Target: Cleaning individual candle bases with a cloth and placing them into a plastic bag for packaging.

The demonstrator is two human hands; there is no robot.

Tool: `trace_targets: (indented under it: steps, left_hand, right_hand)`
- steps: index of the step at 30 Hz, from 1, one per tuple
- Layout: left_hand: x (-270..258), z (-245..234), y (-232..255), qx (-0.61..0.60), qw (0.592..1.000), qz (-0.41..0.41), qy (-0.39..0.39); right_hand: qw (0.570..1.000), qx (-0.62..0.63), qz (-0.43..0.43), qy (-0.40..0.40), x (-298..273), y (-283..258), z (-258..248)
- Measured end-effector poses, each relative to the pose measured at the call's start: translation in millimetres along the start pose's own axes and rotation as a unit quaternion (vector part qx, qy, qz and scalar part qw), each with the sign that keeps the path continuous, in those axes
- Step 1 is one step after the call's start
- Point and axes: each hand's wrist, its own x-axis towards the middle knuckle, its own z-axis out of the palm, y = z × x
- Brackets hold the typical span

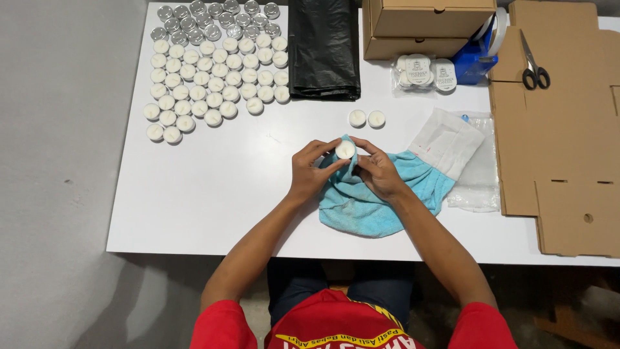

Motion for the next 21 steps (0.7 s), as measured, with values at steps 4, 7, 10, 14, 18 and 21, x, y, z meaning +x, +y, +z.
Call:
trace_targets:
  steps: [4,7,10,14,18,21]
  left_hand:
    - [0,-2,1,0.007,1.0,0.013,-0.016]
    - [-2,-3,1,0.012,0.999,0.016,-0.03]
    - [-3,-1,0,0.021,0.999,0.018,-0.031]
    - [-4,-1,-4,0.024,0.999,0.02,-0.027]
    - [-3,-1,-8,0.026,0.999,0.036,-0.019]
    - [-3,-4,-3,0.02,0.999,0.029,-0.03]
  right_hand:
    - [0.998,0.052,0.025,-0.005,-2,-3,2]
    - [0.994,0.09,0.054,-0.008,-3,-14,16]
    - [0.993,0.104,0.062,-0.009,-1,-9,10]
    - [0.998,0.057,0.027,0.008,1,17,-14]
    - [0.999,-0.018,0.0,0.031,-2,24,-17]
    - [1.0,-0.013,0.001,0.02,-5,11,0]
